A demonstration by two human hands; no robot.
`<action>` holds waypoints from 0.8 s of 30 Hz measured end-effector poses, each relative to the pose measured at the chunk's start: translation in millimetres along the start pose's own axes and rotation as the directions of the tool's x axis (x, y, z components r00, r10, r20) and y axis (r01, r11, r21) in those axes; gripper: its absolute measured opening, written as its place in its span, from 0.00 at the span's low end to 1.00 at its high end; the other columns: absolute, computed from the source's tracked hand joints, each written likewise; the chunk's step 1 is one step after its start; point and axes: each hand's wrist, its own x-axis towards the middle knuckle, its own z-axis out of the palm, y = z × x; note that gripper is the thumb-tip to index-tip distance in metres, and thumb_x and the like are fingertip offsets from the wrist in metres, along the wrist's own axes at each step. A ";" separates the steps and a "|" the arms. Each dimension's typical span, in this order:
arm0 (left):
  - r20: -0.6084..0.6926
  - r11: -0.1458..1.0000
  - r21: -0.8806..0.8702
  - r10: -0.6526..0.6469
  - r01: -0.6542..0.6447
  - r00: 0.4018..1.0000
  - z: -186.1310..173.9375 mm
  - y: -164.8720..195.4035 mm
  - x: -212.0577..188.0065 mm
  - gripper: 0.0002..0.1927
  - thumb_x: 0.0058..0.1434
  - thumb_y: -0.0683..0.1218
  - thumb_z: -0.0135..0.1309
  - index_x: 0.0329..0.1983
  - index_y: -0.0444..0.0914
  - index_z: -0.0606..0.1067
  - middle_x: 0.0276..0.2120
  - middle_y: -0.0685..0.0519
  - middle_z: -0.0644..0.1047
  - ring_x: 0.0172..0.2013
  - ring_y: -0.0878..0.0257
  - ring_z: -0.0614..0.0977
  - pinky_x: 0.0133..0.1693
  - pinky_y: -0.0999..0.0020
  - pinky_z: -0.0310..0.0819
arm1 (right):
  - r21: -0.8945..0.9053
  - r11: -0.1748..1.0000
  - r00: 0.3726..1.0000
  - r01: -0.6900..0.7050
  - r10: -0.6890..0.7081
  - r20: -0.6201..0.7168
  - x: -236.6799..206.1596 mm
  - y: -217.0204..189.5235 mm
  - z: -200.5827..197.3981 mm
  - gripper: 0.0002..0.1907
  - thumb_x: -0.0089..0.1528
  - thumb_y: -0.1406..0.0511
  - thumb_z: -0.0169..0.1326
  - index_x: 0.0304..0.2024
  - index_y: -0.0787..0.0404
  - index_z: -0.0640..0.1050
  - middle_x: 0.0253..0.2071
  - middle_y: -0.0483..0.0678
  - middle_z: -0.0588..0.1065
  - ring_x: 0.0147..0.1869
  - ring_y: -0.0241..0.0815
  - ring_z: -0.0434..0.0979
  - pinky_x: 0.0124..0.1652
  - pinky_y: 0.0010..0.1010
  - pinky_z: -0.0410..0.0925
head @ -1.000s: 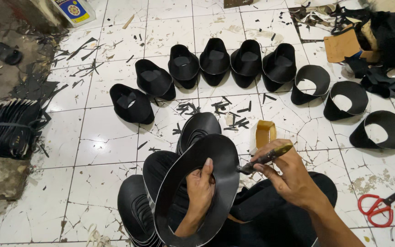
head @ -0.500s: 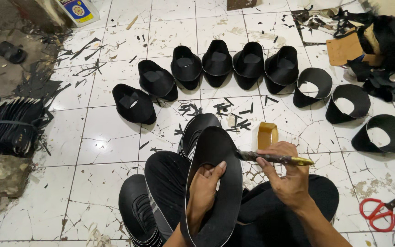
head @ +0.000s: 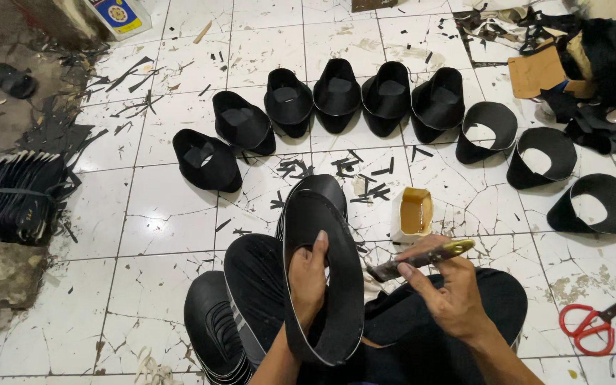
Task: The person sits on the workshop floor and applies glue with a brush along the edge of black fabric shoe upper components, dipping the brush into a glue container between parts. Each finished component is placed in a growing row of completed pieces on the floor.
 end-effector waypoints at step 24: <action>0.177 0.871 0.364 0.284 -0.331 0.942 26.0 37.0 -44.1 0.17 0.71 0.49 0.50 0.32 0.33 0.65 0.23 0.49 0.65 0.25 0.64 0.65 0.28 0.65 0.63 | 0.089 0.994 0.988 0.066 -0.052 -0.147 -3.2 8.8 28.1 0.11 0.62 0.71 0.59 0.47 0.61 0.80 0.44 0.50 0.79 0.49 0.44 0.80 0.49 0.32 0.73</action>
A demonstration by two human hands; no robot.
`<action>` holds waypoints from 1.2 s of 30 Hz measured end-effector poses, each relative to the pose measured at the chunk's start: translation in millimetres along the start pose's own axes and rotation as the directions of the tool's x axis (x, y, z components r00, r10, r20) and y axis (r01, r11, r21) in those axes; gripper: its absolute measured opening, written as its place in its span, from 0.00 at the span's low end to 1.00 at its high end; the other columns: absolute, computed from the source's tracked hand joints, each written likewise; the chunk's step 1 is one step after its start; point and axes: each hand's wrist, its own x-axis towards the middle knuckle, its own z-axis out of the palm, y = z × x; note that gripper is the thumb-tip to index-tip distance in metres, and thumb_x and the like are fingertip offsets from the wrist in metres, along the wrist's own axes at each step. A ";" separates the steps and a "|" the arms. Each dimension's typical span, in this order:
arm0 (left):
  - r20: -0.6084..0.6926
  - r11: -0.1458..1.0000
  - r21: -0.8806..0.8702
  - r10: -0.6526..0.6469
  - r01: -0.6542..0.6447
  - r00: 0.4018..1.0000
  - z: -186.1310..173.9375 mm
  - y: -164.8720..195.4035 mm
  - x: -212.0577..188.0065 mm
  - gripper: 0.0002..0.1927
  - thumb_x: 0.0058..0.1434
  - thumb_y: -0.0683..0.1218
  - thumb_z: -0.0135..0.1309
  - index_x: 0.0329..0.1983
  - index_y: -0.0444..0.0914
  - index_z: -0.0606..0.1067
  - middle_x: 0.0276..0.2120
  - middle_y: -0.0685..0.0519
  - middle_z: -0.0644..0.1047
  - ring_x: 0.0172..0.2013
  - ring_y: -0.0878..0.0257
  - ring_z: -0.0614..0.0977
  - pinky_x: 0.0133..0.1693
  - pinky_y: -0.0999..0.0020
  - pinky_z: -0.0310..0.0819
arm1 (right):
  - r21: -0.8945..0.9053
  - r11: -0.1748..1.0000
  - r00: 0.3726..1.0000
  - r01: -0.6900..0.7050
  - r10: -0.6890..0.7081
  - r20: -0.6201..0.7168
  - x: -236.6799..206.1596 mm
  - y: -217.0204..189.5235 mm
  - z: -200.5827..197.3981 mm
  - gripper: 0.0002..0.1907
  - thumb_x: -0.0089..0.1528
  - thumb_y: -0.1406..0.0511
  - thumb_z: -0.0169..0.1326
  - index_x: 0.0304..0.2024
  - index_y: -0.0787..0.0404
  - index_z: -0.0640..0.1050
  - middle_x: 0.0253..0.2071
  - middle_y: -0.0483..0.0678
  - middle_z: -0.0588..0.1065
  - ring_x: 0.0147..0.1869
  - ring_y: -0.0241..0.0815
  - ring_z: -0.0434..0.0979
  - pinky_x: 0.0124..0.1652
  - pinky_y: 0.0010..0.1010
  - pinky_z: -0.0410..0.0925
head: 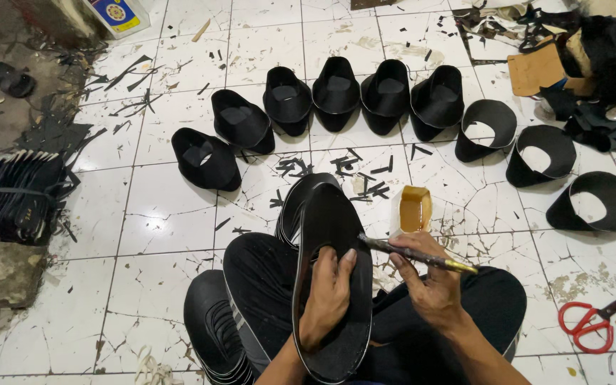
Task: The person sits on the workshop floor and applies glue with a brush along the edge of black fabric shoe upper components, dipping the brush into a glue container between parts. Each finished component is placed in a growing row of completed pieces on the floor.
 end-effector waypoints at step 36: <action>-0.317 0.995 -0.078 0.028 -0.055 0.948 -9.3 -6.3 48.1 0.22 0.75 0.52 0.43 0.30 0.30 0.67 0.20 0.51 0.64 0.23 0.62 0.66 0.28 0.63 0.61 | 0.062 0.955 0.898 -0.290 0.249 0.363 -28.1 -4.9 -30.6 0.06 0.59 0.69 0.58 0.38 0.67 0.81 0.35 0.51 0.79 0.41 0.44 0.80 0.43 0.33 0.71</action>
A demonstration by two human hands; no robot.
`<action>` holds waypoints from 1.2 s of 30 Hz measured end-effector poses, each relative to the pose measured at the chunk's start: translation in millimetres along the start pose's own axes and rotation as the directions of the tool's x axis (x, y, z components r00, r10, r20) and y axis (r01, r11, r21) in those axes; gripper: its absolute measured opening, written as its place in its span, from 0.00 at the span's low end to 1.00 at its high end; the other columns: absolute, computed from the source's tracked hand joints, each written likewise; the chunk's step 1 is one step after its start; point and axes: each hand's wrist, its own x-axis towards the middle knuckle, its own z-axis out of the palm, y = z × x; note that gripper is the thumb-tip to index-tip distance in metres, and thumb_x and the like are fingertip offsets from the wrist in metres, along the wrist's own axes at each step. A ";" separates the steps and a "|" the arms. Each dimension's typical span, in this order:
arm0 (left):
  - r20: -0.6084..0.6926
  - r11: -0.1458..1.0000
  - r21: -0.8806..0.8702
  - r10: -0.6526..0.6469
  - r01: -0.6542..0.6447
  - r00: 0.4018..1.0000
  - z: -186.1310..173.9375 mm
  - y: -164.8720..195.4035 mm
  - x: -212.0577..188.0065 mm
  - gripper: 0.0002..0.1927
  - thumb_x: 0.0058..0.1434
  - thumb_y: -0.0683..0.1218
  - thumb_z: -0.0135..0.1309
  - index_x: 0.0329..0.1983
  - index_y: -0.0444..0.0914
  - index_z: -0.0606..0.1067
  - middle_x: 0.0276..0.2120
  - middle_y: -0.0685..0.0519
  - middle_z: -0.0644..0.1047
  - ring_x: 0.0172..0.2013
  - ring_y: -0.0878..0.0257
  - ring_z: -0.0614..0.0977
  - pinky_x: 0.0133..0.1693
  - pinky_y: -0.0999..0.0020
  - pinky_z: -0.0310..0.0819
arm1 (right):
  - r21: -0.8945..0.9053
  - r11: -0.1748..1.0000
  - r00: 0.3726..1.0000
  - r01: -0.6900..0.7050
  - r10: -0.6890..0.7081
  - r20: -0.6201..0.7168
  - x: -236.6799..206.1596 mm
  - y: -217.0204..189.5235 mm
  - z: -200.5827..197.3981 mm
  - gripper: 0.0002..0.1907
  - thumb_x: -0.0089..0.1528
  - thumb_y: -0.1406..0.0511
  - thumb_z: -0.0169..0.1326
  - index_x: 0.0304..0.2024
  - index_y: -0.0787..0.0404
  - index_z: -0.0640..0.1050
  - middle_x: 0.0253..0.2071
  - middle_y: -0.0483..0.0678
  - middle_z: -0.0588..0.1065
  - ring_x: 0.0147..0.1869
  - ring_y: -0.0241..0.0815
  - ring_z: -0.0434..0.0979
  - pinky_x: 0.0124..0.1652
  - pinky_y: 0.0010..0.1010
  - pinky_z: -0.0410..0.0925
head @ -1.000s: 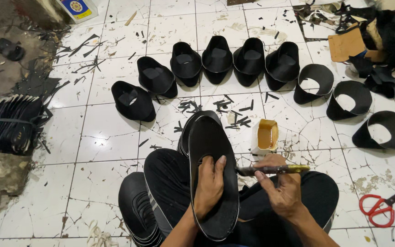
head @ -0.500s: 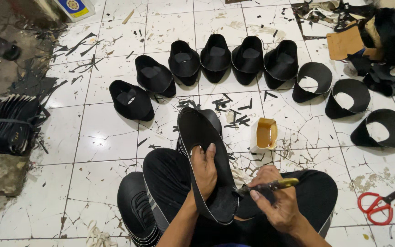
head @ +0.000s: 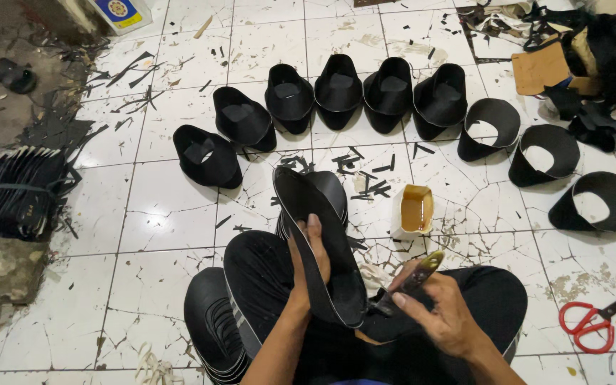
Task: The person sits on the workshop floor and applies glue with a brush along the edge of black fabric shoe upper components, dipping the brush into a glue container between parts. Each finished component is placed in a growing row of completed pieces on the floor.
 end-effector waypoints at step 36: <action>0.902 0.746 -0.052 0.321 -0.664 0.290 500.2 -15.2 225.0 0.16 0.65 0.41 0.51 0.56 0.39 0.77 0.43 0.44 0.82 0.42 0.49 0.83 0.45 0.59 0.76 | 0.845 0.514 0.502 -0.147 0.775 -0.385 27.3 246.8 -56.8 0.11 0.61 0.68 0.57 0.42 0.72 0.78 0.28 0.55 0.76 0.28 0.42 0.73 0.33 0.36 0.68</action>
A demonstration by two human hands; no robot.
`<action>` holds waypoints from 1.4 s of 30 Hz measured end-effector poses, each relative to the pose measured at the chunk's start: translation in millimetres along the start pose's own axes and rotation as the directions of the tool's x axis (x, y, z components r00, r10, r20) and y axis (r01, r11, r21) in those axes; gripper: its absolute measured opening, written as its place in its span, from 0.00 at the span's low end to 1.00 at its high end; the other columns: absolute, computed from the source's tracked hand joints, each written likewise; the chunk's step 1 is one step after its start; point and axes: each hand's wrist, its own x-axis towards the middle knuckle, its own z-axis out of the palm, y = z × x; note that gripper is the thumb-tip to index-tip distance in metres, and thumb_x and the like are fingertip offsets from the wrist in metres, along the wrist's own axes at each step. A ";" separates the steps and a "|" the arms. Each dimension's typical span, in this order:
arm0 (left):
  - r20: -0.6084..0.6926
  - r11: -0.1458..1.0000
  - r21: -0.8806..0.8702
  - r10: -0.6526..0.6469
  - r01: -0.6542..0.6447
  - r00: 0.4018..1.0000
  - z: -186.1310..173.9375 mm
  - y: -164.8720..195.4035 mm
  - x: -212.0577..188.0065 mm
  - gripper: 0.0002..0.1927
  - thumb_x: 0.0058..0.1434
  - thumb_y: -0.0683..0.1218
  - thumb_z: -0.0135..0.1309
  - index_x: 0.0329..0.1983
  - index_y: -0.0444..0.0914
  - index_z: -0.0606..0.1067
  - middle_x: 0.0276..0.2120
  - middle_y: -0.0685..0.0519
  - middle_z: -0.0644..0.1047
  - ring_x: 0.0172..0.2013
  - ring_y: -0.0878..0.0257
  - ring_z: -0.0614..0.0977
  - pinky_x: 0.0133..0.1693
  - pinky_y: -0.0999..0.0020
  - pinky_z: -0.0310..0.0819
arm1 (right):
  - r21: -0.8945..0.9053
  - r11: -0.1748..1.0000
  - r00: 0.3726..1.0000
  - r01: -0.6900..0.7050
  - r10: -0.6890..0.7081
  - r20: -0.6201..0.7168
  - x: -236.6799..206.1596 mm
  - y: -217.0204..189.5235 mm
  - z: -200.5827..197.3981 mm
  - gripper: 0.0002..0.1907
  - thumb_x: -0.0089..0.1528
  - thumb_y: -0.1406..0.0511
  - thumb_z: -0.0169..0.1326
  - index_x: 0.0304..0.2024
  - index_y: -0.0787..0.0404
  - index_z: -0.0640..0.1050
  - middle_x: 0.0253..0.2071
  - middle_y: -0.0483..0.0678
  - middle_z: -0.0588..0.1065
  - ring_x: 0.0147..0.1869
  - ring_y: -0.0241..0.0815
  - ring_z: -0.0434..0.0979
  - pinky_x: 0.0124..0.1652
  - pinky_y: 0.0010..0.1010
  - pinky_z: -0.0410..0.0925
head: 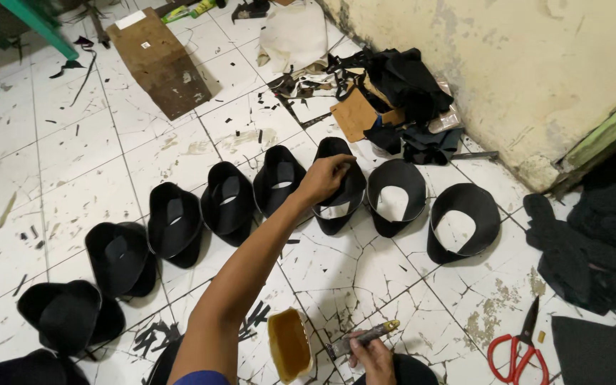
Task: The person sits on the workshop floor and applies glue with a brush along the edge of black fabric shoe upper components, dipping the brush into a glue container between parts. Each finished component is placed in a growing row of completed pieces on the floor.
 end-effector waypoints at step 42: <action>0.112 0.739 -0.650 -0.136 0.176 0.984 -24.2 282.4 -483.1 0.13 0.66 0.41 0.56 0.53 0.36 0.77 0.45 0.48 0.81 0.43 0.59 0.83 0.45 0.68 0.79 | -0.119 0.897 0.904 0.426 -0.427 0.015 -55.7 -29.2 23.2 0.09 0.66 0.67 0.56 0.44 0.69 0.78 0.30 0.46 0.74 0.32 0.34 0.71 0.36 0.26 0.65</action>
